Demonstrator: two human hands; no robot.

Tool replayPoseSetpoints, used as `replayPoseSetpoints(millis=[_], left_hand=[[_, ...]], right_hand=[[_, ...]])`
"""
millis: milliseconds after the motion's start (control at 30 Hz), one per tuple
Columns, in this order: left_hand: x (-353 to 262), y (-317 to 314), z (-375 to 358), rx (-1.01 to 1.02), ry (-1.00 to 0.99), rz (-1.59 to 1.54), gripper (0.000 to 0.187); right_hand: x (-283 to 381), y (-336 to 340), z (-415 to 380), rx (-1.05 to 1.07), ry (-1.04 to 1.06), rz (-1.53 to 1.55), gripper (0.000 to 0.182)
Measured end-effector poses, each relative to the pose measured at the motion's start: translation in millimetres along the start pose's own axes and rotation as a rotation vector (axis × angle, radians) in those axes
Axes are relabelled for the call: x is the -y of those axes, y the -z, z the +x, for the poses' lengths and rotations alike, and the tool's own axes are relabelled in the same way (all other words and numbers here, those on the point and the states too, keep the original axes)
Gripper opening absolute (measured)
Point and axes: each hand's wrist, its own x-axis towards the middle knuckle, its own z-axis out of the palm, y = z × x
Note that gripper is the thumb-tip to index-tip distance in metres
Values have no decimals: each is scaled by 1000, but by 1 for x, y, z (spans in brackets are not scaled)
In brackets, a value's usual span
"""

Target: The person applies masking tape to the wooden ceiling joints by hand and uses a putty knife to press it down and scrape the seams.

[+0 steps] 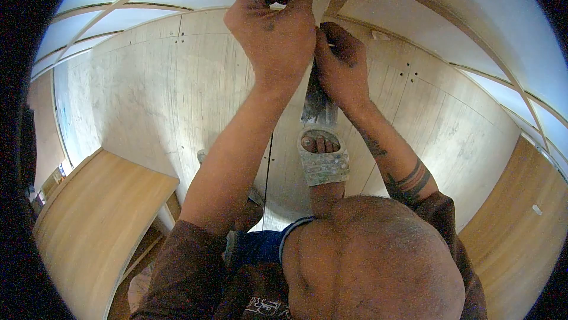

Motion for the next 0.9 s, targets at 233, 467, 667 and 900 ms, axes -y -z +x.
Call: replayPoseSetpoints(millis=[233,467,667,900], left_hand=[[6,-1,-1,-15,-101,42,10],[6,4,1,-15,-218,166,11],[9,7,3,-14,-307,186,13],[5,15,11,12,-292,237,16]], right_hand=[[8,0,5,-24,-38,-51,31],[8,-1,15,-98,-17,-92,35],[-1,-1,23,-151,60,-158,41],[5,-1,26,-147,10,-155,48]])
